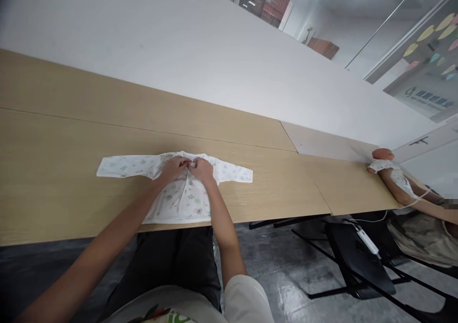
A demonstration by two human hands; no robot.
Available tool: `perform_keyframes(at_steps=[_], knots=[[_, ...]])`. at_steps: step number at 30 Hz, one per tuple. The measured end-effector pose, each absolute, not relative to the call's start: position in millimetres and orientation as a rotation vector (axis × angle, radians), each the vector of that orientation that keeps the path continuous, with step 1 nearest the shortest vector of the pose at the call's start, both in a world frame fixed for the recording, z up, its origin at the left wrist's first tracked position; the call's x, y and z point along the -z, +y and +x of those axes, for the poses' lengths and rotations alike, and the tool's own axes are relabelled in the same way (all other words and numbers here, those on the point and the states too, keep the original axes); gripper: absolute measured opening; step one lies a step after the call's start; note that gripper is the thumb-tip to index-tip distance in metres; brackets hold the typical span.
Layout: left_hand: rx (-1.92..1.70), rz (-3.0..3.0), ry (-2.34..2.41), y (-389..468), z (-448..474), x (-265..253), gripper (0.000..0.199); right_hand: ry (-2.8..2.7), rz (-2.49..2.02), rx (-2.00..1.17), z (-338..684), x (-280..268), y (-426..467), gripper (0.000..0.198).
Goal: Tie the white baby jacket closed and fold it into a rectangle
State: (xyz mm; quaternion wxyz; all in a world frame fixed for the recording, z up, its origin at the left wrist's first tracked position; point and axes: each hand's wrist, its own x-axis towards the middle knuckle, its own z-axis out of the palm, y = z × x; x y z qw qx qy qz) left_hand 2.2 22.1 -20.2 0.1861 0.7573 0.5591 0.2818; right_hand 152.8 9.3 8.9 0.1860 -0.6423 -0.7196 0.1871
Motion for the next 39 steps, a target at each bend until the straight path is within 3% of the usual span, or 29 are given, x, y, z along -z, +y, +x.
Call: perform_keyframes(at_steps=[7,13,19,29,39], knots=[[-0.84,2.15,1.552,22,3,21,0.034,-1.78,-1.71,-0.683,156,-4,14,0.005],[-0.927,2.052,1.513,22,3,21,0.03,-1.56,-1.572,-0.885,164,-2,16,0.022],[-0.952,1.977,1.465,20,4,17,0.028,-1.413,-1.533,-1.013,163,2,16,0.021],[-0.956,1.913,1.489,18,5,12,0.03,-1.587,-1.523,-0.919,161,-3,13,0.027],[-0.928,1.967,1.476,13,4,8,0.03,-1.595,-1.49,-0.857,152,9,16,0.021]])
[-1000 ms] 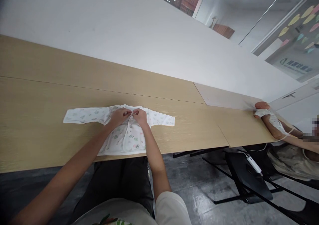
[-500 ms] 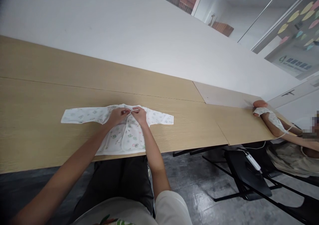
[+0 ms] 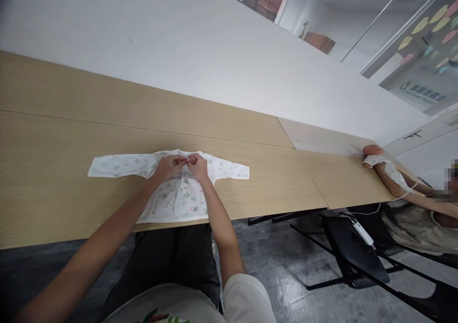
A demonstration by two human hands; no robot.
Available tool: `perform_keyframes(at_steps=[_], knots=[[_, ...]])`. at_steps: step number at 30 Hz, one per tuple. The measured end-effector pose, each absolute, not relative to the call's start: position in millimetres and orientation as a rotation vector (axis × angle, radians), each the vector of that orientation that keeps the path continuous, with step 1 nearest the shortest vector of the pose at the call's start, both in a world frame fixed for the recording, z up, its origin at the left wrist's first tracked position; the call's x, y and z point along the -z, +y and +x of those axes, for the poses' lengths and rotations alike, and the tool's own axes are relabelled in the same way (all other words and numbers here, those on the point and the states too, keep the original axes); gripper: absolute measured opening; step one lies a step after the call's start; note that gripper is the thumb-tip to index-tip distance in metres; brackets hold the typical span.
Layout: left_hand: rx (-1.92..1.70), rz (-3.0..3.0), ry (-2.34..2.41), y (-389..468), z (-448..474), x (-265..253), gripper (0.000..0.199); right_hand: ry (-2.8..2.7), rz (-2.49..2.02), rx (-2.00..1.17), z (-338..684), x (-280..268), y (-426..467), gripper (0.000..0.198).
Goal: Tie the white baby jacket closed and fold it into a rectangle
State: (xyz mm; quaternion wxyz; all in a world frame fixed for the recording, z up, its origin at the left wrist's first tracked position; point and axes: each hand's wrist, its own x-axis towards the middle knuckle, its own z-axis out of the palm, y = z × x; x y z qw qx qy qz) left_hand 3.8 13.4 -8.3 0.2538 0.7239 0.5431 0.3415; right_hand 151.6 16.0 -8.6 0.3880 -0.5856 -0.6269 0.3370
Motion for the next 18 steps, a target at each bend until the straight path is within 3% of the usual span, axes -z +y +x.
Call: perform_keyframes(at_steps=[11,18], knots=[[-0.902,2.046,1.583,20,6,22,0.025,-1.586,-1.519,-0.87,149,1,14,0.006],[-0.92,2.054,1.582,21,5,23,0.024,-1.493,-1.549,-0.875,149,2,17,0.008]])
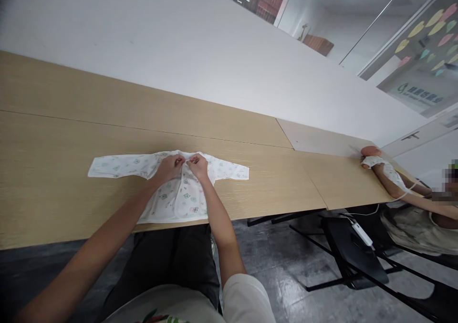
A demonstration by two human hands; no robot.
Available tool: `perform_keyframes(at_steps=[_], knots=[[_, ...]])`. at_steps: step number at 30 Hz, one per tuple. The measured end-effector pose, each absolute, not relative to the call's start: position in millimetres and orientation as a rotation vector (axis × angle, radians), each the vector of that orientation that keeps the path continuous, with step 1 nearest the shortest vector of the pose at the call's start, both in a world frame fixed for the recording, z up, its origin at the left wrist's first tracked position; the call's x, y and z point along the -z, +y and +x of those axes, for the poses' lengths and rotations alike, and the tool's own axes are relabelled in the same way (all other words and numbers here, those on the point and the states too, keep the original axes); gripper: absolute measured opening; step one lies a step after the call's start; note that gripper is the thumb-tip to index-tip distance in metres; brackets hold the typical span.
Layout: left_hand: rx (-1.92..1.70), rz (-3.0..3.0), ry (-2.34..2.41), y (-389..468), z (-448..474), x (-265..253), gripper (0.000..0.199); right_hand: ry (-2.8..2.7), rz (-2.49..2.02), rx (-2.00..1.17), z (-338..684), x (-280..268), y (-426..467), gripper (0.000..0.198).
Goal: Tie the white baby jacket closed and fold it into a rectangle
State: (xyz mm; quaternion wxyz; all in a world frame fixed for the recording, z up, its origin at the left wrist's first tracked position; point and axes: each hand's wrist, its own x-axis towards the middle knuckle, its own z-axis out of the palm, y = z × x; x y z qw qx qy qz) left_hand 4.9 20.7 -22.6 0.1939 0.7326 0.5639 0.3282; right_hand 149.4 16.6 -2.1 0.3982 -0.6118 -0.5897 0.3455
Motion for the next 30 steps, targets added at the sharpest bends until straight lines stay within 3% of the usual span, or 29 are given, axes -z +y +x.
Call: perform_keyframes(at_steps=[12,23,30], knots=[[-0.983,2.023,1.485,18,3,18,0.027,-1.405,-1.481,-0.971,155,0,17,0.015],[-1.006,2.005,1.392,14,4,11,0.027,-1.533,-1.58,-0.865,156,2,15,0.004],[-0.97,2.038,1.48,15,4,13,0.026,-1.673,-1.602,-0.778,156,0,14,0.013]])
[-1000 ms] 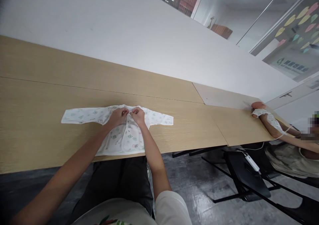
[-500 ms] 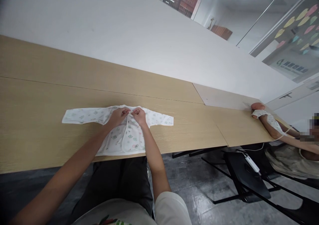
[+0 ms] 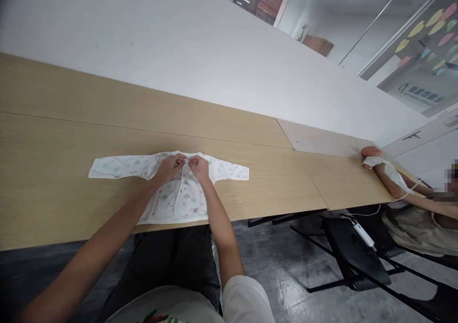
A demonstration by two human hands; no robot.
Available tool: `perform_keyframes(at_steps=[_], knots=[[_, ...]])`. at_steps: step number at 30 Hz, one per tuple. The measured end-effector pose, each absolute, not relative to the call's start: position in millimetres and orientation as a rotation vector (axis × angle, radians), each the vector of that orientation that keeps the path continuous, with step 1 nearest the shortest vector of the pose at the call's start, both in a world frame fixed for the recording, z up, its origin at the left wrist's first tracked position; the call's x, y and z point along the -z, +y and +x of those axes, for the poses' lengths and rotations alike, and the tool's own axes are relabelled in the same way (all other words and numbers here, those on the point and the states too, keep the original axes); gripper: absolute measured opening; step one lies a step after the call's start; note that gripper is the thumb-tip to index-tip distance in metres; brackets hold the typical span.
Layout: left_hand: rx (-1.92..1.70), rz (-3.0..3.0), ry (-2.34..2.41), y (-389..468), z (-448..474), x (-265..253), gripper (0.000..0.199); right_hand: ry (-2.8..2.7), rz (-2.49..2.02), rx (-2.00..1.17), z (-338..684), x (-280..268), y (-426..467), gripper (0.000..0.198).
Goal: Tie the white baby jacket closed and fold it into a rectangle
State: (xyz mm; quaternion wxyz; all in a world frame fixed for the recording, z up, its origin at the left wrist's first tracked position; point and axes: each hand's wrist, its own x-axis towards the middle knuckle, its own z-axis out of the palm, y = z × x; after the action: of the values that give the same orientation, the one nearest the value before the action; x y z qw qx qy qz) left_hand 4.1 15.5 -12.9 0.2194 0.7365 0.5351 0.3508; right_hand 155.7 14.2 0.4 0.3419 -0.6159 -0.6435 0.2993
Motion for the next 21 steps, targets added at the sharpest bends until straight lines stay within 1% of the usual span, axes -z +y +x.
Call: perform_keyframes(at_steps=[3,6,11,14,17,19,21], knots=[[-0.919,2.003,1.535,14,0,9,0.028,-1.73,-1.637,-0.705,157,-9,11,0.012],[-0.841,1.951,1.554,8,-10,0,0.035,-1.836,-1.699,-0.65,157,-18,2,0.013],[-0.636,2.028,1.57,-3,-21,-6,0.031,-2.117,-1.831,-0.667,150,-28,-18,0.03],[-0.557,2.095,1.548,-8,-20,-2,0.032,-2.21,-1.907,-0.603,146,-26,-24,0.033],[-0.519,2.136,1.531,-12,-17,0,0.036,-2.221,-1.887,-0.585,149,-20,-24,0.025],[-0.523,2.165,1.526,-15,-16,-1,0.039,-2.162,-1.809,-0.651,155,-16,-23,0.014],[-0.552,2.168,1.491,-17,-15,-3,0.039,-2.064,-1.707,-0.76,163,-14,-22,0.009]])
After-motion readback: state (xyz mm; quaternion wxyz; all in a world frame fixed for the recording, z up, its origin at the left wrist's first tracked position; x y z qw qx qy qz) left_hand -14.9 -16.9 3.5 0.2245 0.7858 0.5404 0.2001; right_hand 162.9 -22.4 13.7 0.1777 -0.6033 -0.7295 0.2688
